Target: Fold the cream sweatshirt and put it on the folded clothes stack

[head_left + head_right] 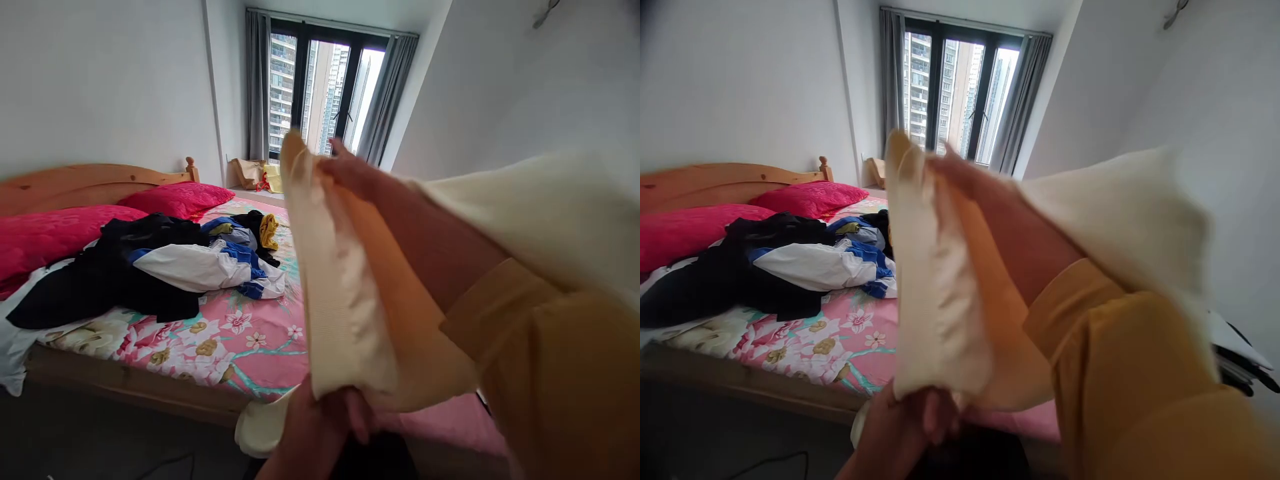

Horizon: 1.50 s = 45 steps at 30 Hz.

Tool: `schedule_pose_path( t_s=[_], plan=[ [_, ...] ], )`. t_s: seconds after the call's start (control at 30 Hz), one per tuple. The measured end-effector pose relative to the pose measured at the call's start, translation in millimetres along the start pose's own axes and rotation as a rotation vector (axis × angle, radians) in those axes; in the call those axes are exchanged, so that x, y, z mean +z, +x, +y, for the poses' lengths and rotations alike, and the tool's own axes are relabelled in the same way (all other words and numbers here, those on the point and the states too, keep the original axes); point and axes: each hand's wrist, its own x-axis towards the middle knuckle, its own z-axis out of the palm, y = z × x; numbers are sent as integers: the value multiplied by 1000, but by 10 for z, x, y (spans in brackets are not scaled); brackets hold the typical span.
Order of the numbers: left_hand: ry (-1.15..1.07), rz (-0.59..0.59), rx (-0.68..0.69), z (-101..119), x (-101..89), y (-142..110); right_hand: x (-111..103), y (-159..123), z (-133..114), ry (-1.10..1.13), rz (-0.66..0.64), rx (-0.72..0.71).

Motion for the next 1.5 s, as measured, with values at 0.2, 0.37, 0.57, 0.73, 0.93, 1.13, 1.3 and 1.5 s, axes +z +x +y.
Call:
schedule_pose_path(
  t_s=[0.2, 0.37, 0.57, 0.73, 0.93, 1.13, 1.3, 1.5],
  plan=[
    [-416, 749, -188, -363, -1597, -473, 700, -1053, 1373, 179, -649, -13],
    [-313, 863, -396, -657, -2299, -1042, 255, -2859, 2629, 264, -130, 471],
    [23, 763, -281, -530, -2168, -758, -391, -4155, 3297, 70, 338, 894],
    [113, 800, -321, -561, -2151, -457, -337, -3912, 3240, -271, 101, 647],
    [86, 833, -312, -647, -2304, -551, -417, -2796, 2832, -296, -625, 604],
    [132, 812, -312, -625, -2322, -532, -1183, -1693, 2100, 591, 371, 119],
    [210, 814, -352, -665, -2416, -483, -893, -2434, 2513, 413, 257, 394],
    [279, 748, -412, -661, -2525, -505, -173, -3774, 3178, -294, -76, 573]
  ],
)
